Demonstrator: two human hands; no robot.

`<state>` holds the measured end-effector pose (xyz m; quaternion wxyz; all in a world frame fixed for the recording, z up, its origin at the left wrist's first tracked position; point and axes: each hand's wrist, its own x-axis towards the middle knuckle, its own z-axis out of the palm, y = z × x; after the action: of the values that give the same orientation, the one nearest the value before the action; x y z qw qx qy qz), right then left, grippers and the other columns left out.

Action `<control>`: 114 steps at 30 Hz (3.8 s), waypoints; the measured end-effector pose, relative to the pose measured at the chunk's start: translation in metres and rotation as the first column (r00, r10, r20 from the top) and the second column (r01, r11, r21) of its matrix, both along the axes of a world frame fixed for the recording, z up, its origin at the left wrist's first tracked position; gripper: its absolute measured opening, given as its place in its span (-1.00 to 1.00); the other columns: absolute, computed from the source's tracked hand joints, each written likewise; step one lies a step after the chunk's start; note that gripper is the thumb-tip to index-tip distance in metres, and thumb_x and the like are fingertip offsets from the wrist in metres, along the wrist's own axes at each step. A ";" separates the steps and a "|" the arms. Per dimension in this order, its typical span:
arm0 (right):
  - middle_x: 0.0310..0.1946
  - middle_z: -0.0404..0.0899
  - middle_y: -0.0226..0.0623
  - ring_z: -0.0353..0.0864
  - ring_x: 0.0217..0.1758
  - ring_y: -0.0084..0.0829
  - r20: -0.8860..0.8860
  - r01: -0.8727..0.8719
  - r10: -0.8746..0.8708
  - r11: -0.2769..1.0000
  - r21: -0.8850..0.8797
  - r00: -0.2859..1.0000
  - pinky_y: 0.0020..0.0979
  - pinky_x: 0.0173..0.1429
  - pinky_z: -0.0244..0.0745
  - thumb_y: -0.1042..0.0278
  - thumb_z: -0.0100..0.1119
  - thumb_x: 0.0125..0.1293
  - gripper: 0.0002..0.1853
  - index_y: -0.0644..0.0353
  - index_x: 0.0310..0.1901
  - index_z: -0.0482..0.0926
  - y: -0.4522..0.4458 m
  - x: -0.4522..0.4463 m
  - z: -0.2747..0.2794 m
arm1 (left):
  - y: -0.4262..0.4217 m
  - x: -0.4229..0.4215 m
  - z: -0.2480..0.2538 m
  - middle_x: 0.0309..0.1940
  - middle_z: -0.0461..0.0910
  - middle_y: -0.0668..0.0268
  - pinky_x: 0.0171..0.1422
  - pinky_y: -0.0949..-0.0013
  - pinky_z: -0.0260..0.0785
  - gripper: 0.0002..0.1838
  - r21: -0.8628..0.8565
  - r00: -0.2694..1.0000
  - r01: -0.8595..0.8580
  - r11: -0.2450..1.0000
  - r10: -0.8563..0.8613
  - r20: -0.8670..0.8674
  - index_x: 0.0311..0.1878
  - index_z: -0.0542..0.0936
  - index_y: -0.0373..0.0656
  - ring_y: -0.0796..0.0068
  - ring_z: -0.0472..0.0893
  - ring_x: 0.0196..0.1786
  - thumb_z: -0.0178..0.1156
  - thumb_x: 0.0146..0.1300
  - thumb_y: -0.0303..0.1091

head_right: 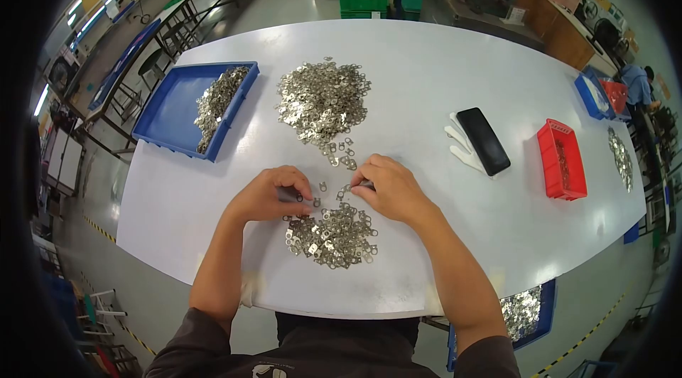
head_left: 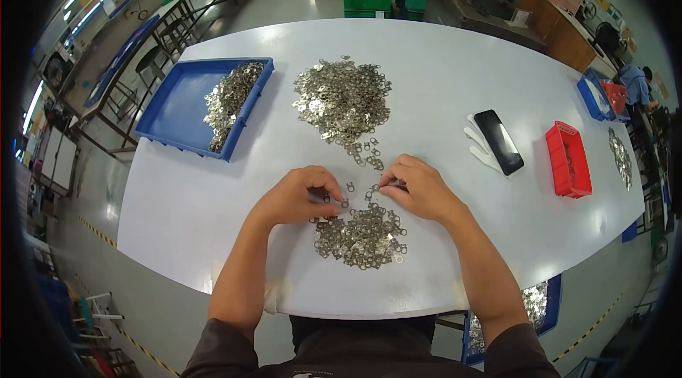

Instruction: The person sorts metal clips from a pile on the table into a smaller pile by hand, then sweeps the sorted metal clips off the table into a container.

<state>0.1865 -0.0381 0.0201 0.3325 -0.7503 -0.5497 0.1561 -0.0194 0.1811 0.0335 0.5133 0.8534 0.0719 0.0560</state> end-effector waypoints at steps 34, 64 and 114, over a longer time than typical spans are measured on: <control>-0.21 0.70 -0.37 0.74 -0.20 -0.36 -0.050 0.014 -0.015 1.000 -0.028 0.999 -0.29 -0.06 0.64 0.30 0.52 0.35 -0.89 0.11 -0.22 0.79 0.003 -0.013 0.006 | -0.014 0.012 -0.019 -0.16 0.66 0.33 0.16 0.15 0.45 -0.83 0.417 0.976 -0.171 0.893 0.095 0.196 -0.24 0.72 -0.07 0.18 0.59 0.01 0.57 0.25 -0.34; -0.05 0.67 -0.34 0.66 0.05 -0.26 0.025 0.043 -0.047 0.989 0.143 0.999 -0.19 0.17 0.59 0.33 0.50 0.37 -0.82 0.08 -0.03 0.81 0.008 0.008 -0.018 | -0.029 0.008 -0.013 0.05 0.63 0.38 0.41 0.12 0.33 -0.85 0.436 0.992 0.035 0.899 -0.084 0.094 -0.18 0.76 0.02 0.22 0.55 0.18 0.57 0.24 -0.33; -0.25 0.72 -0.38 0.73 -0.22 -0.47 -0.052 0.111 -0.111 0.994 -0.005 0.992 -0.39 -0.10 0.65 0.35 0.58 0.30 -0.88 0.12 -0.18 0.84 -0.005 0.018 -0.001 | -0.007 0.015 -0.019 -0.10 0.62 0.36 0.19 0.16 0.44 -0.87 0.414 0.981 -0.174 0.893 0.121 0.152 -0.18 0.81 0.00 0.23 0.57 0.06 0.57 0.24 -0.38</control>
<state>0.2050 -0.0436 0.0195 0.3541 -0.7758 -0.4979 0.1576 -0.0043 0.1746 0.0148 0.3123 0.9317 0.0909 0.1615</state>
